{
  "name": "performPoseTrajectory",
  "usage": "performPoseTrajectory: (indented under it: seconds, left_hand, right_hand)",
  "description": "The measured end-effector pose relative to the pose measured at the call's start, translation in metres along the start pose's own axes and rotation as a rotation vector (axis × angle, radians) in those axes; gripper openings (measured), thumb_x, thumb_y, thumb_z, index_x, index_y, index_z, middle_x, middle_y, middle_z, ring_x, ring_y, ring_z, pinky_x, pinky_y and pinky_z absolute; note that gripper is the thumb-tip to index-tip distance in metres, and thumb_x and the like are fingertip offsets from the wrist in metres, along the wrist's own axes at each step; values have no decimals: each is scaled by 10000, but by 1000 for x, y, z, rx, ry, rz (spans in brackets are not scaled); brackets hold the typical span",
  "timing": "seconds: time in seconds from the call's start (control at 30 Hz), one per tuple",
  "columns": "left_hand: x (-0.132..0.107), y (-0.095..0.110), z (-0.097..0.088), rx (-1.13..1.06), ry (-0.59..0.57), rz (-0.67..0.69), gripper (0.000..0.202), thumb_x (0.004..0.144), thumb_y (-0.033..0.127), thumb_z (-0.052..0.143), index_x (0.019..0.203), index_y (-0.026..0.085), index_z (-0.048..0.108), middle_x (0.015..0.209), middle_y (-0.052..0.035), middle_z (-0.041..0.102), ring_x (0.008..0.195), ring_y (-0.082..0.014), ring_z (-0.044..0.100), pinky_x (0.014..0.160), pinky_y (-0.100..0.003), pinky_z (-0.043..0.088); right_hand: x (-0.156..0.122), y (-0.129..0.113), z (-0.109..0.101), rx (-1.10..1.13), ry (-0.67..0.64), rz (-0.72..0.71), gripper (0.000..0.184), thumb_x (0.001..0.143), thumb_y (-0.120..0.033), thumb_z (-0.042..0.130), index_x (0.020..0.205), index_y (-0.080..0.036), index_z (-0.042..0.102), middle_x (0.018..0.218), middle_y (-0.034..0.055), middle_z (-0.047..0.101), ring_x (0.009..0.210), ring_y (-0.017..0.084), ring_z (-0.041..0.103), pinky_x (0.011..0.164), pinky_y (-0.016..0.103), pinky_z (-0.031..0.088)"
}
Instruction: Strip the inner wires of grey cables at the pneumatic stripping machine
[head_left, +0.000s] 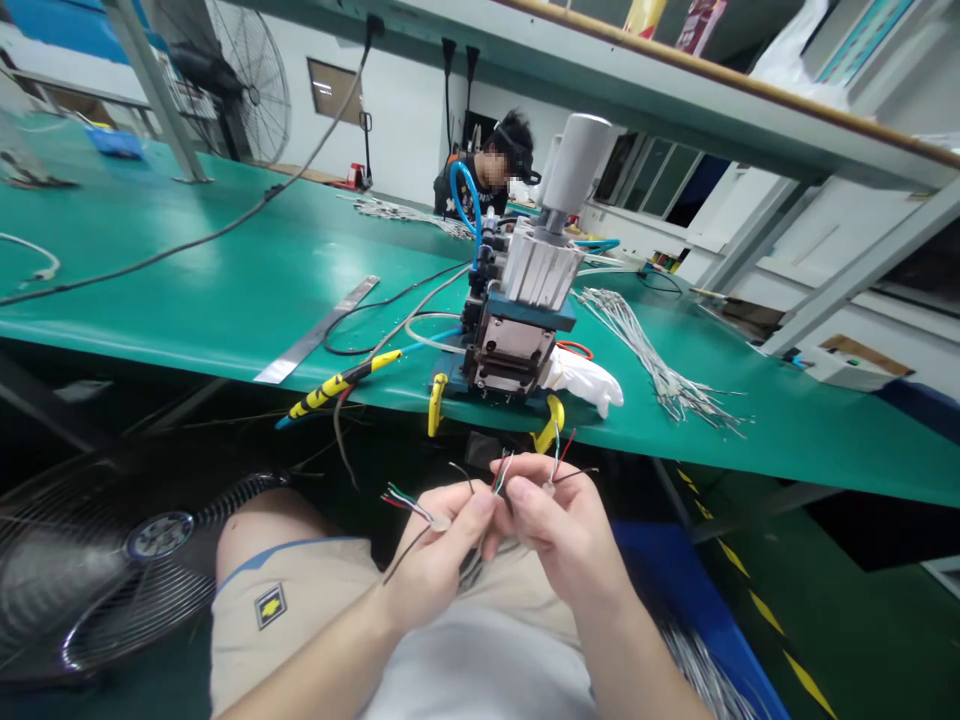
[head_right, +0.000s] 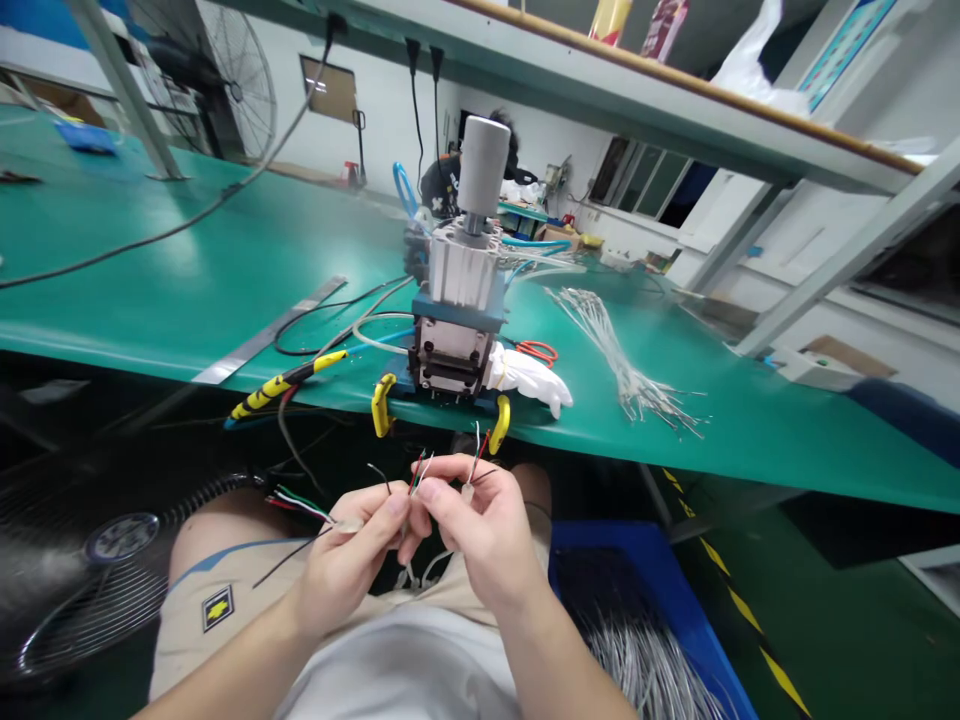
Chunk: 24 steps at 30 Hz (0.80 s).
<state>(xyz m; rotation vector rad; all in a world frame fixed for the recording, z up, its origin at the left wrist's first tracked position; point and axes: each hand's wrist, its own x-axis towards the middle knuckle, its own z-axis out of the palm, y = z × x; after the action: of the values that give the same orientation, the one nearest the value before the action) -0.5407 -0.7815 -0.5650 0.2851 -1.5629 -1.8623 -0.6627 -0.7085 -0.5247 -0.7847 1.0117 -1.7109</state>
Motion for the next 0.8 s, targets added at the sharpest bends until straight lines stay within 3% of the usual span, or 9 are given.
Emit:
performPoseTrajectory:
  seconds: [0.1, 0.2, 0.37, 0.6, 0.8]
  left_hand:
    - [-2, -1, 0, -11, -24, -20, 424, 989, 432, 497, 705, 144, 621, 591, 9, 549, 568, -89, 457, 562, -238, 331]
    - [-3, -3, 2, -28, -19, -38, 414, 989, 433, 495, 725, 145, 632, 607, 7, 556, 572, -91, 452, 559, -240, 326]
    - [-3, -2, 7, -21, 29, -13, 411, 994, 434, 484, 728, 153, 622, 583, 19, 529, 553, -90, 429, 556, -242, 324]
    - [-2, 0, 10, 209, 74, 71, 441, 1011, 395, 444, 671, 150, 581, 589, 17, 501, 569, -96, 429, 564, -247, 330]
    - [-2, 4, 12, 201, 88, 49, 458, 1004, 412, 446, 637, 157, 545, 584, 13, 499, 565, -103, 414, 560, -255, 323]
  right_hand:
    - [1, -1, 4, 24, 1, 2, 179, 746, -300, 835, 812, -160, 744, 491, -29, 544, 393, 35, 376, 367, 149, 198]
    - [0, -1, 5, -9, 47, -51, 138, 751, -268, 831, 769, -162, 744, 509, -31, 561, 388, 28, 378, 370, 152, 250]
    - [0, 2, 6, -117, 99, -211, 98, 784, -228, 786, 710, -188, 736, 627, -3, 629, 537, 96, 558, 511, 208, 458]
    - [0, 6, 3, -291, 170, -269, 115, 800, -209, 753, 689, -183, 737, 643, -3, 623, 549, 108, 550, 488, 216, 465]
    - [-1, 3, 4, -326, 167, -291, 136, 809, -198, 739, 673, -191, 736, 617, -12, 617, 563, 105, 563, 517, 208, 479]
